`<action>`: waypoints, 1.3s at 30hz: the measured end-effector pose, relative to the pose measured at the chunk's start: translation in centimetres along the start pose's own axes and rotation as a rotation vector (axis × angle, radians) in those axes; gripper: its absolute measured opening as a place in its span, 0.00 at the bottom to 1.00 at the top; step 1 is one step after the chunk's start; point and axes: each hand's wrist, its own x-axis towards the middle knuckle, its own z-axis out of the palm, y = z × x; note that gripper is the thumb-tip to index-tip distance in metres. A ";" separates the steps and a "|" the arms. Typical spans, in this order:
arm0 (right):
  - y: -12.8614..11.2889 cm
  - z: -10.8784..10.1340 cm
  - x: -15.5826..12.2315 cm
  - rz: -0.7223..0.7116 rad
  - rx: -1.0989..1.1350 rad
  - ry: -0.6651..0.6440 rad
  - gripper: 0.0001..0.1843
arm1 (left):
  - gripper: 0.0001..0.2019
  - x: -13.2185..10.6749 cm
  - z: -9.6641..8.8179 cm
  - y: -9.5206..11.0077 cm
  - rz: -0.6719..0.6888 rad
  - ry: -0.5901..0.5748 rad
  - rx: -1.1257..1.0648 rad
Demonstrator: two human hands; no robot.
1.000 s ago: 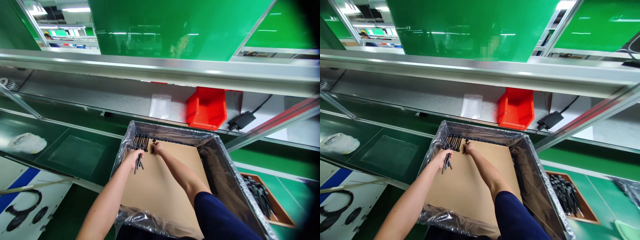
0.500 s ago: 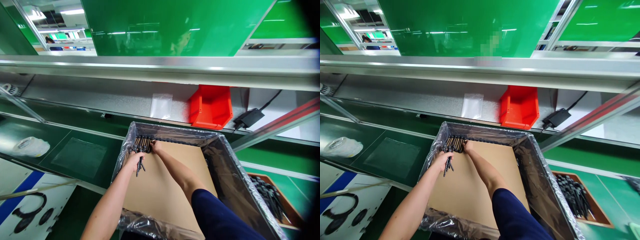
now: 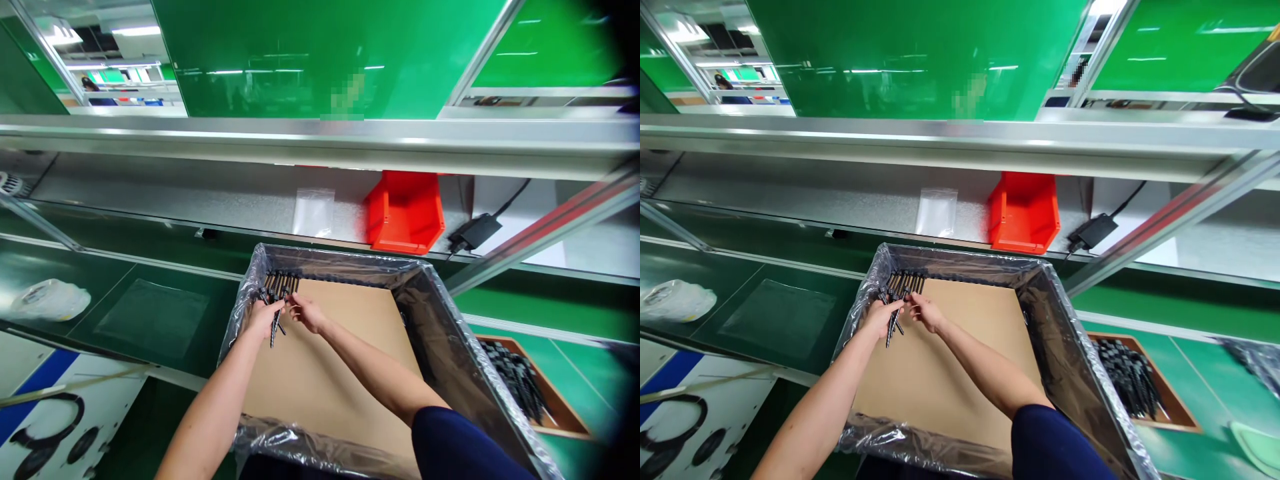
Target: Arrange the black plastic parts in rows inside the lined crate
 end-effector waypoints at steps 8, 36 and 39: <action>-1.8 2.0 -2.5 0.008 0.277 0.089 0.23 | 0.16 -0.6 0.6 -0.5 0.051 -0.092 0.036; 1.5 -6.8 5.2 -0.337 -1.576 0.117 0.25 | 0.14 0.2 0.0 0.3 -0.095 -0.042 -0.153; 1.3 -6.8 5.0 -0.325 -1.570 0.097 0.26 | 0.14 0.1 0.0 0.3 -0.093 -0.042 -0.113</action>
